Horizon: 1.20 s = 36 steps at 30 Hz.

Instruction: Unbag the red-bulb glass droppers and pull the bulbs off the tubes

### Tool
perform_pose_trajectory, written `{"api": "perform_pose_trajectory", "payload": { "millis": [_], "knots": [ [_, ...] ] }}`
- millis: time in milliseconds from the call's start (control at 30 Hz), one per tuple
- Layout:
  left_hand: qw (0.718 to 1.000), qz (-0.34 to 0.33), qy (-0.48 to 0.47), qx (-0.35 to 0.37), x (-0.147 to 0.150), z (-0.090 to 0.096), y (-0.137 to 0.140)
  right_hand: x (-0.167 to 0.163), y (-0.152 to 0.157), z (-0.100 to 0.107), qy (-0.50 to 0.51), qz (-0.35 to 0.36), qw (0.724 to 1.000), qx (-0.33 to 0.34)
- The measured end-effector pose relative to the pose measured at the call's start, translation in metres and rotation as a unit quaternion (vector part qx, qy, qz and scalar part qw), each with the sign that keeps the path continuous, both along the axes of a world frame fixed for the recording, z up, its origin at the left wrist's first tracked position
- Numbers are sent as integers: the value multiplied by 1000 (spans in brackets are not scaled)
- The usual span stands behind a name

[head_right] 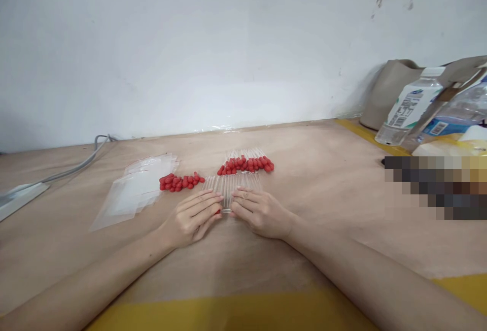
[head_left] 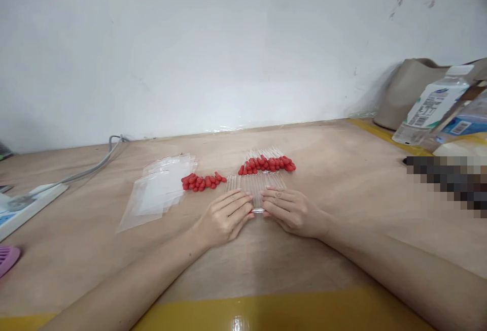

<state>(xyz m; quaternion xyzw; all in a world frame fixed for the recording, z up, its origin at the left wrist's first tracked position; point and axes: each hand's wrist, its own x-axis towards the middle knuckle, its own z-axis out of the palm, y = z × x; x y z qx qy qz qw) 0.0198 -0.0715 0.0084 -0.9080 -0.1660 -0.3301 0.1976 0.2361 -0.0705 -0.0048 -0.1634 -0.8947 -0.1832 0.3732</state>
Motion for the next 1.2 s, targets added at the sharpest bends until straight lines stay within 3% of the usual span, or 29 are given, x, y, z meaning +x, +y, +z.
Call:
{"api": "perform_pose_trajectory", "payload": {
  "millis": [300, 400, 533, 667, 800, 867, 1033, 1200],
  "knots": [
    [1000, 26, -13, 4, -13, -4, -2, 21, 0, 6, -1, -8, 1000, 12],
    [994, 90, -52, -22, -34, 2, 7, 34, 7, 8, 80, -95, 992, -36],
    [960, 234, -140, -60, -59, 28, 27, 43, 18, 6, 111, -224, 960, -123],
    [944, 289, -128, -93, -68, 52, 49, 47, 24, 1, 114, -266, 935, -206],
    [917, 332, -138, -173, -66, 53, 61, 50, 25, 0, 119, -291, 915, -254],
    [913, 338, -139, -181, -64, 47, 63, 50, 26, 0, 122, -301, 911, -254],
    [936, 296, -59, -182, -63, 35, 60, 47, 25, -3, 123, -303, 913, -245],
    [954, 266, 3, -138, -63, 32, 58, 40, 22, -4, 131, -303, 908, -256]
  ]
}}
